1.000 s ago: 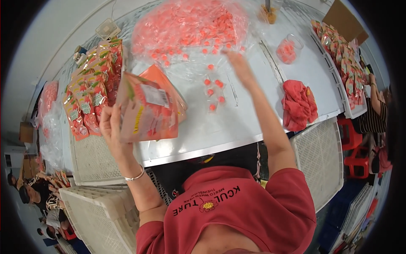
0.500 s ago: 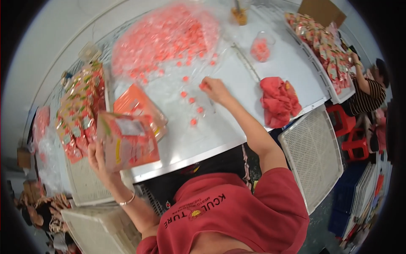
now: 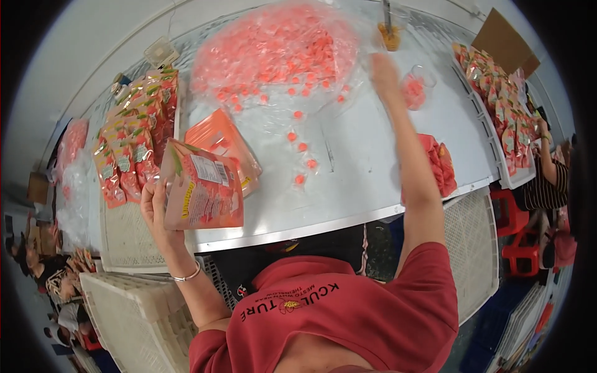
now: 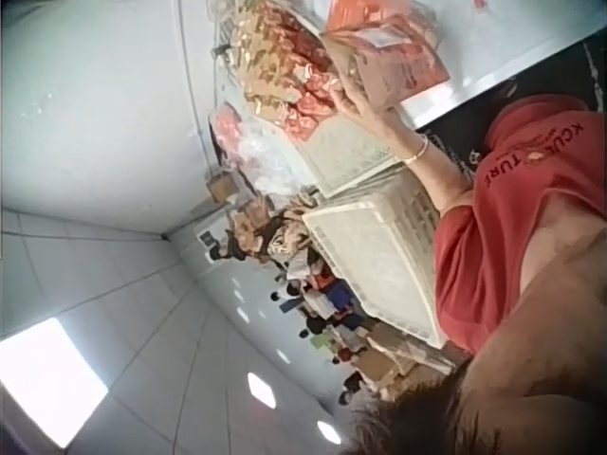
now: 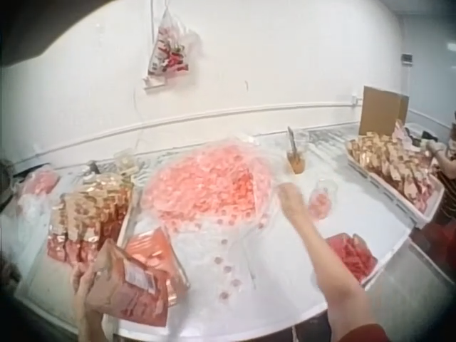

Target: Packing small pink candies into plastic bags and sealing them.

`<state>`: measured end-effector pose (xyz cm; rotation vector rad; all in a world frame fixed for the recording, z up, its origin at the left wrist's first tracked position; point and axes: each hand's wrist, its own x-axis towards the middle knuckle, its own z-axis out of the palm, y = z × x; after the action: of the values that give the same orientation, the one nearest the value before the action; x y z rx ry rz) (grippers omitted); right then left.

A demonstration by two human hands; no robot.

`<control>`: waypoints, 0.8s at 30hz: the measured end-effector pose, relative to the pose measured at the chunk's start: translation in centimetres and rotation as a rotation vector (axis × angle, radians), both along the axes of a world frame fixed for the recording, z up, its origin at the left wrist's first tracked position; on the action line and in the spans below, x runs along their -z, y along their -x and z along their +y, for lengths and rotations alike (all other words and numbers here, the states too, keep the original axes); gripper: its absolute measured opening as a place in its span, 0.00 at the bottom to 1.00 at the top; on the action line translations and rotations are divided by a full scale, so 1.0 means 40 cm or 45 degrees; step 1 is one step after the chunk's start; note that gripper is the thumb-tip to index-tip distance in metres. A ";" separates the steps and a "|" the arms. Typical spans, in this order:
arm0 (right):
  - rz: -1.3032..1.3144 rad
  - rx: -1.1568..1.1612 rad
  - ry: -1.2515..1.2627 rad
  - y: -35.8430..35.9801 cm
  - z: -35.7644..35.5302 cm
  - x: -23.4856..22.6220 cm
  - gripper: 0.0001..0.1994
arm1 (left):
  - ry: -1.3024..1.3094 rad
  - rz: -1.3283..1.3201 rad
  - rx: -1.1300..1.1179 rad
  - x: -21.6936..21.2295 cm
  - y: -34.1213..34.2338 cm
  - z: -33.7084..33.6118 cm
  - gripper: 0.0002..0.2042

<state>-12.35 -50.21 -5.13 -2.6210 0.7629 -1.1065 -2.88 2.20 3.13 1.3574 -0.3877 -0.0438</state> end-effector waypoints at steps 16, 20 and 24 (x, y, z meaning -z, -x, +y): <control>0.423 -0.681 -0.071 -0.146 0.438 0.268 0.15 | 0.042 0.050 -0.080 0.003 0.006 0.044 0.12; 0.230 -0.750 -0.852 -0.049 0.434 0.231 0.17 | 0.044 0.020 -0.031 0.026 -0.004 0.032 0.12; -0.189 -0.602 -1.659 0.020 0.366 0.054 0.21 | 0.109 0.048 -0.028 0.011 -0.002 0.056 0.12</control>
<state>-13.14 -35.57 -7.31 -1.4466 0.4942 -0.3806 -2.81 4.44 2.70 1.2743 -0.3389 -0.0343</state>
